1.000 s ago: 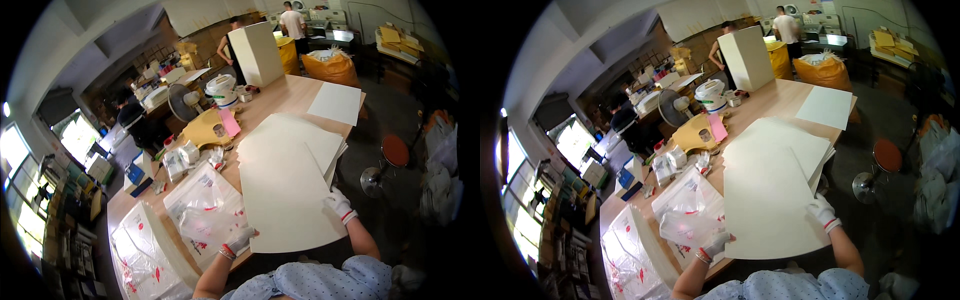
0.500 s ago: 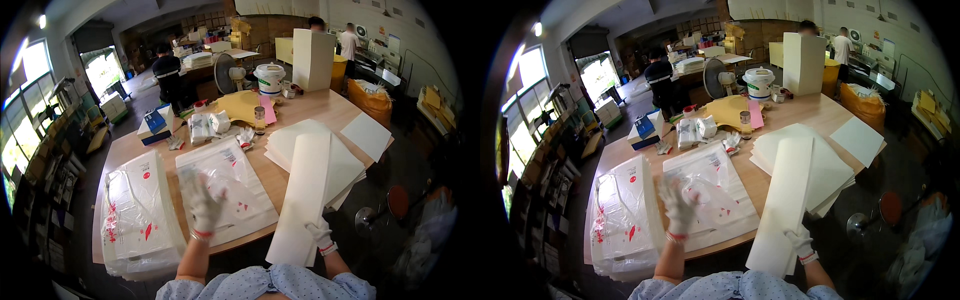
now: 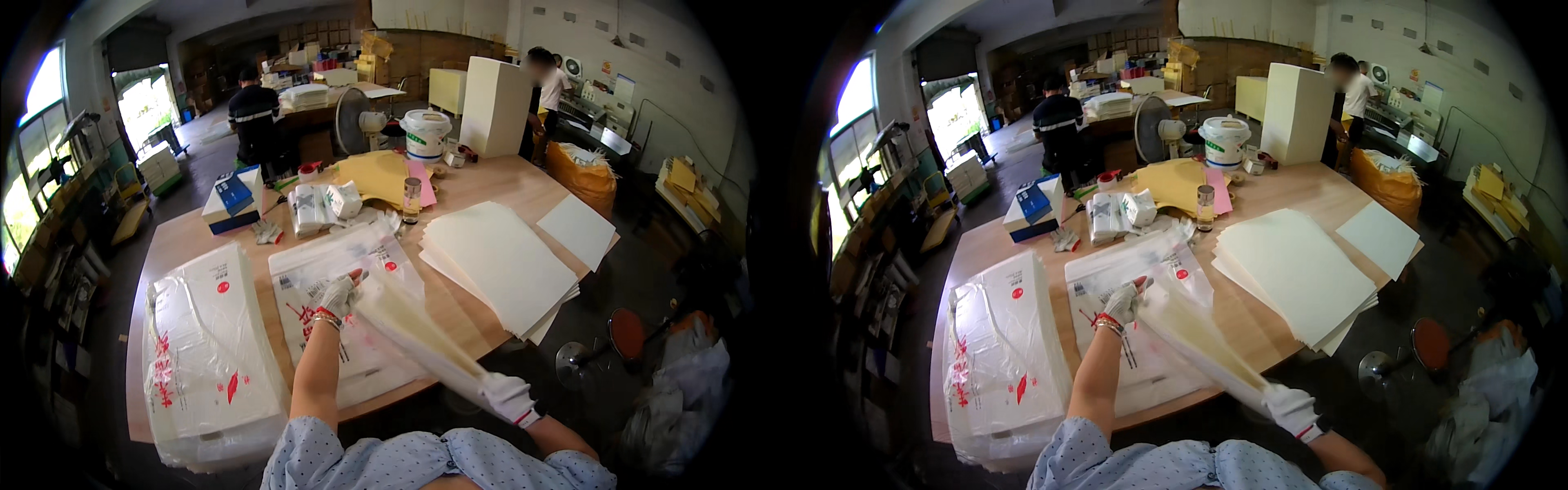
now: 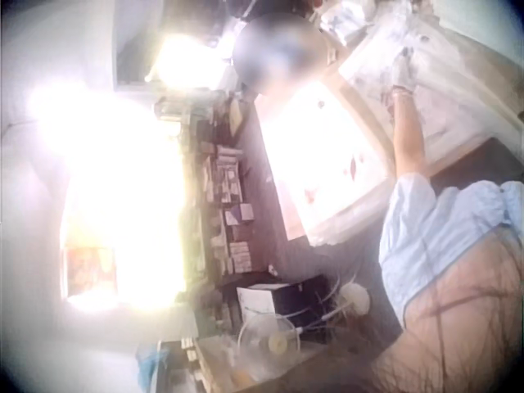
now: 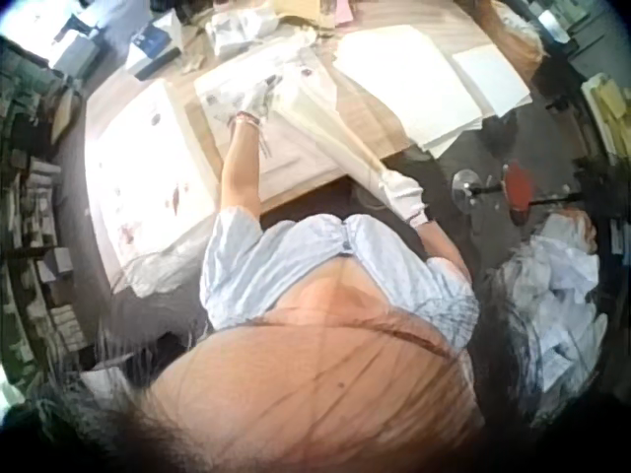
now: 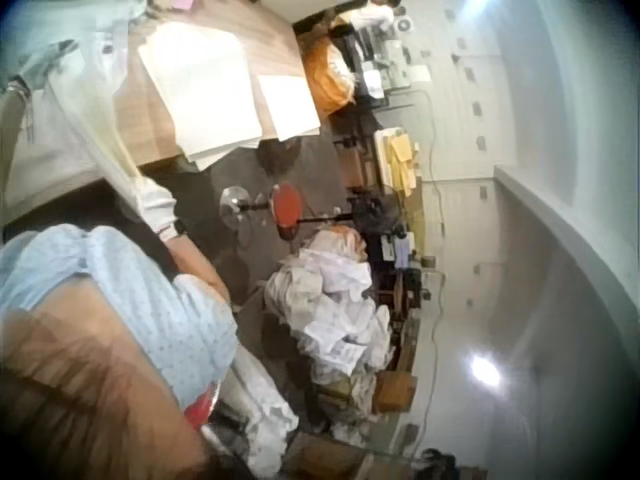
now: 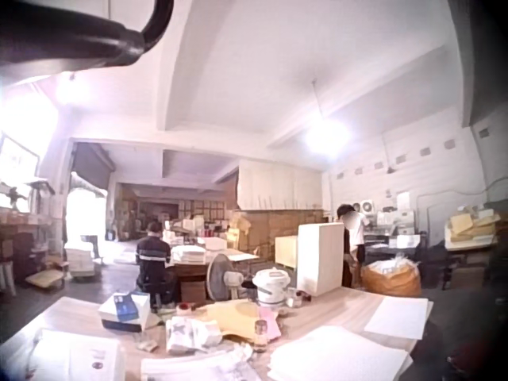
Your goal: The person places sheets of white paper into clear plastic bags with red text. They fold the top of each bag to seal it and place the finished package on a stack. The process is repeated continuously throughout the clip.
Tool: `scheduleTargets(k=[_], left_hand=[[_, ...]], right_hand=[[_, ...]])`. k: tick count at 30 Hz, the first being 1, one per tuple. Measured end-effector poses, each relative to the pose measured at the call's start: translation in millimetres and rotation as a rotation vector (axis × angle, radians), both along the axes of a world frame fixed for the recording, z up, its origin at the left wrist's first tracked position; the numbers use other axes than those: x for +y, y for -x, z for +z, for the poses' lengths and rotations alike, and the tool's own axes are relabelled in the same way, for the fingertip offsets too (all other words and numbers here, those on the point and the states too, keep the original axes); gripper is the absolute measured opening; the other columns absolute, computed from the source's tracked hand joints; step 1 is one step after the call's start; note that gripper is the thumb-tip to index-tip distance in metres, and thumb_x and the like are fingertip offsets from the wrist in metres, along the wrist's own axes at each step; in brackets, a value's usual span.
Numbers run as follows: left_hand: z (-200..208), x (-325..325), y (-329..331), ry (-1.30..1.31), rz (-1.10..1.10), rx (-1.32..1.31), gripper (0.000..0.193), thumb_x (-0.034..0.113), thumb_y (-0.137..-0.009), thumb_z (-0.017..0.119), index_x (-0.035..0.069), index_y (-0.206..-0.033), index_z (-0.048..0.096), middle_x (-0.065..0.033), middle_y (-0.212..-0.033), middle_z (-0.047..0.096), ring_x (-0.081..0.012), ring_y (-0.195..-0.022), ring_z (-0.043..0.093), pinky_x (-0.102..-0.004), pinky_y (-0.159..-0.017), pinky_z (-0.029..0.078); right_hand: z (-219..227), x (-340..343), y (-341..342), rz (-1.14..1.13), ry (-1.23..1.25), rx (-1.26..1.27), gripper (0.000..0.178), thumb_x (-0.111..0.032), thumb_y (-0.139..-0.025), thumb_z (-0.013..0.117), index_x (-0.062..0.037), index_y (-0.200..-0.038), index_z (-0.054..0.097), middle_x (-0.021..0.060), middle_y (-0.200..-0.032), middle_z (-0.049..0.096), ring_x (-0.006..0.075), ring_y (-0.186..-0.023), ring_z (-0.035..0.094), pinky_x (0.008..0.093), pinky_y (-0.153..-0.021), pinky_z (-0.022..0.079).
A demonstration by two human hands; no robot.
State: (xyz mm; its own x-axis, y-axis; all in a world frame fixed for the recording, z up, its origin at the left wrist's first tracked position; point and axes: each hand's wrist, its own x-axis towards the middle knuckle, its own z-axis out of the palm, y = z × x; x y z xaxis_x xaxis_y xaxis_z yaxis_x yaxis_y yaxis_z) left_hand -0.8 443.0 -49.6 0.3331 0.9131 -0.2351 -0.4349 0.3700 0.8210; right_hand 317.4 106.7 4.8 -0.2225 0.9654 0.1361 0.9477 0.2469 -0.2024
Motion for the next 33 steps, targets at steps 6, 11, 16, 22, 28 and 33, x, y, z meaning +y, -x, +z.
scheduleTargets(k=[6, 11, 16, 22, 28, 33], left_hand=[[132.7, -146.2, -109.0, -1.033, -0.126, 0.707, 0.038, 0.009, -0.080, 0.057, 0.007, -0.118, 0.056, -0.0068, -0.094, 0.066, -0.0121, -0.068, 0.057, -0.0264, -0.059, 0.046], [73.0, -169.9, -136.8, -1.055, -0.164, 0.890, 0.046, 0.014, -0.076, 0.061, 0.009, -0.121, 0.052, -0.0111, -0.090, 0.063, -0.0291, -0.082, 0.061, -0.0396, -0.070, 0.049], [5.4, -174.4, -76.3, -1.150, -0.204, 1.232, 0.052, 0.018, -0.073, 0.064, 0.011, -0.123, 0.049, -0.0113, -0.088, 0.060, -0.0310, -0.080, 0.058, -0.0413, -0.071, 0.049], [-129.4, -98.7, 31.4, -0.788, 0.316, 1.716, 0.028, 0.023, -0.082, 0.051, 0.012, -0.108, 0.052, -0.0069, -0.085, 0.054, -0.0230, -0.076, 0.056, -0.0377, -0.064, 0.047], [-90.3, -193.3, 63.3, -0.365, 0.607, 0.787, 0.016, 0.022, -0.087, 0.046, 0.008, -0.096, 0.048, -0.0049, -0.076, 0.051, -0.0221, -0.067, 0.051, -0.0356, -0.058, 0.043], [-12.3, -345.3, 49.2, -0.214, 0.146, 1.252, 0.018, 0.009, -0.082, 0.054, 0.005, -0.098, 0.049, -0.0135, -0.076, 0.055, -0.0254, -0.070, 0.055, -0.0378, -0.062, 0.044]], right_hand=[[8.5, 84.8, 24.9, 0.063, 0.378, -0.193, 0.023, -0.024, -0.081, 0.053, -0.0095, -0.098, 0.058, 0.0144, -0.087, 0.063, 0.0355, -0.073, 0.061, 0.0448, -0.066, 0.049], [-69.1, 152.3, 2.8, 0.081, -0.062, 0.259, 0.037, -0.022, -0.081, 0.056, -0.0042, -0.113, 0.052, 0.0198, -0.109, 0.055, 0.0314, -0.101, 0.055, 0.0408, -0.087, 0.044], [-119.6, 206.1, -0.1, -0.452, -0.062, 0.242, 0.045, -0.024, -0.087, 0.048, -0.0046, -0.126, 0.038, 0.0241, -0.122, 0.047, 0.0376, -0.111, 0.050, 0.0414, -0.094, 0.040], [-133.8, 248.2, -11.3, -0.543, 0.379, 0.216, 0.046, -0.031, -0.088, 0.040, -0.0112, -0.129, 0.036, 0.0270, -0.113, 0.054, 0.0414, -0.104, 0.053, 0.0471, -0.087, 0.043], [-123.7, 188.4, -18.0, -0.171, 0.354, 0.427, 0.058, -0.022, -0.088, 0.042, -0.0088, -0.141, 0.022, 0.0267, -0.119, 0.052, 0.0387, -0.109, 0.053, 0.0417, -0.093, 0.041], [-142.0, 49.1, -43.9, -0.066, 0.158, 0.721, 0.062, -0.014, -0.089, 0.045, -0.0039, -0.143, 0.015, 0.0284, -0.114, 0.054, 0.0400, -0.098, 0.057, 0.0403, -0.083, 0.045]])
